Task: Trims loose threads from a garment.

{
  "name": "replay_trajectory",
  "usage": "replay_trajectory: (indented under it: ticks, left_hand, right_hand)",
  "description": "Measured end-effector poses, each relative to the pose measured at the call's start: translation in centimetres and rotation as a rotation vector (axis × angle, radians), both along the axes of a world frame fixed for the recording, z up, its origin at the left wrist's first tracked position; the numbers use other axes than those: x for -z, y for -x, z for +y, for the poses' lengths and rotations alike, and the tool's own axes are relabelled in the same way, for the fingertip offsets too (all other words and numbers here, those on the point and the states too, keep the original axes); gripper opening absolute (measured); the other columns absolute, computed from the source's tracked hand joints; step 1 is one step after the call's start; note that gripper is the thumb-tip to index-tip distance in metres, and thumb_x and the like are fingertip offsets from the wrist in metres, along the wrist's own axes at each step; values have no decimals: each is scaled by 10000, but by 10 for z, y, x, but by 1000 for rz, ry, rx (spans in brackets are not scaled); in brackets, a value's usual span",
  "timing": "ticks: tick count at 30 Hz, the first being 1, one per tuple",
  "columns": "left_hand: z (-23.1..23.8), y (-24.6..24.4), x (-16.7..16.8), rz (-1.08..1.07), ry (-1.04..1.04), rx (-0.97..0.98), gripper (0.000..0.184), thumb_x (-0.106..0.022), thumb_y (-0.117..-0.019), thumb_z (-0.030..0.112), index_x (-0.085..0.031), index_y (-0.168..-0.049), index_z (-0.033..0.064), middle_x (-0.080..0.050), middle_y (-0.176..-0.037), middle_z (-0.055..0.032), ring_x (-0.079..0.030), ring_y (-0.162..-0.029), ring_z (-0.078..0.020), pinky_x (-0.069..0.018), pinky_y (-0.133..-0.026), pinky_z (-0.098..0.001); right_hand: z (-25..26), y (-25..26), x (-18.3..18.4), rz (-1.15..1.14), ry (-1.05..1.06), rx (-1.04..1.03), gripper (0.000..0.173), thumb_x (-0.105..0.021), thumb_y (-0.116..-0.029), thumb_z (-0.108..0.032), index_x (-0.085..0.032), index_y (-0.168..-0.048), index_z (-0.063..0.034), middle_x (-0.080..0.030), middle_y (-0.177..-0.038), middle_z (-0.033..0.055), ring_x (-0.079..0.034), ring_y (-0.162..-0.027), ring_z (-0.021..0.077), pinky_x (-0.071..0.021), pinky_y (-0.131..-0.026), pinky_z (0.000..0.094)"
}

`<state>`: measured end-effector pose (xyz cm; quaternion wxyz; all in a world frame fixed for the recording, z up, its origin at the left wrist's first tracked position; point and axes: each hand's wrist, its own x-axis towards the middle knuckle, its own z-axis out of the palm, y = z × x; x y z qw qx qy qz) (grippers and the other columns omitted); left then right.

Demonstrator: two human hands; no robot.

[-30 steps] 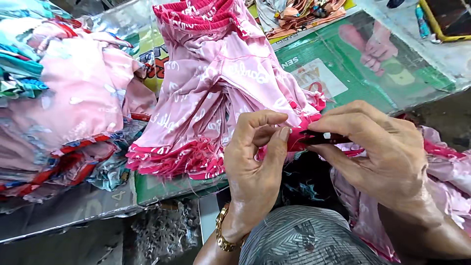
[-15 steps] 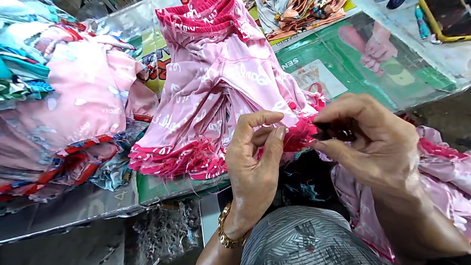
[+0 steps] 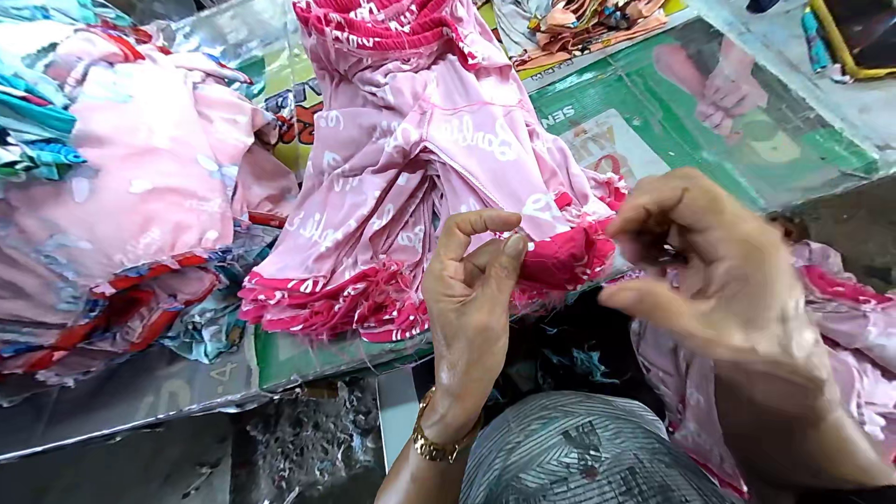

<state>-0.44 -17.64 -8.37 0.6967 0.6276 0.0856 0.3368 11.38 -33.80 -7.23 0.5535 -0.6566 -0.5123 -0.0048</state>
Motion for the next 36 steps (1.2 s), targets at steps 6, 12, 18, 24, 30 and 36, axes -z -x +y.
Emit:
replay_trajectory:
  ticks: [6, 12, 18, 24, 30, 36]
  left_hand:
    - [-2, 5, -7, -88, -157, -60, 190, -607, -991, 15, -627, -1163, 93, -687, -1010, 25, -674, -803, -31, -585, -710, -177]
    - [-7, 3, -13, -95, -279, -100, 209, -594, -983, -21, -616, -1176, 57, -694, -944, 27, -675, -783, -30, -587, -714, -183]
    - [-8, 3, -12, -54, -281, -91, 215, -599, -986, -5, -615, -1193, 53, -694, -911, 23, -669, -759, -31, -581, -699, -182]
    - [1, 2, -1, -104, -184, -4, 185, -582, -1026, 81, -635, -1201, 112, -675, -1041, 39, -664, -849, -27, -579, -752, -186]
    - [13, -6, 12, -113, 37, 70, 177, -540, -1054, 127, -656, -1187, 149, -668, -938, 36, -655, -815, -40, -571, -738, -203]
    - [18, -4, 15, -63, -23, 130, 226, -520, -1073, 282, -639, -1223, 162, -648, -907, 65, -631, -773, -30, -553, -682, -191]
  right_hand:
    - [-5, 10, -1, -306, 97, 197, 247, -690, -962, -250, -629, -1143, -93, -662, -1011, -5, -603, -866, -2, -473, -703, 143]
    - [5, 14, -1, -483, 21, 229, 140, -686, -971, -153, -701, -1074, -61, -732, -1002, 94, -678, -906, 156, -490, -730, 307]
    - [7, 14, 4, -504, -25, 235, 94, -662, -982, -122, -722, -1017, -58, -731, -950, 108, -660, -845, 169, -459, -709, 314]
    - [9, -6, 4, 152, -71, -108, 400, -716, -933, -303, -570, -1246, -100, -598, -941, -98, -571, -757, -45, -506, -620, 102]
    - [26, -23, 20, 389, -12, -326, 94, -702, -876, -22, -641, -923, -76, -623, -850, -18, -596, -721, 25, -517, -601, 147]
    - [23, -26, 23, 721, -172, -423, 65, -652, -989, -128, -643, -933, -95, -634, -814, 0, -490, -521, -14, -407, -425, 110]
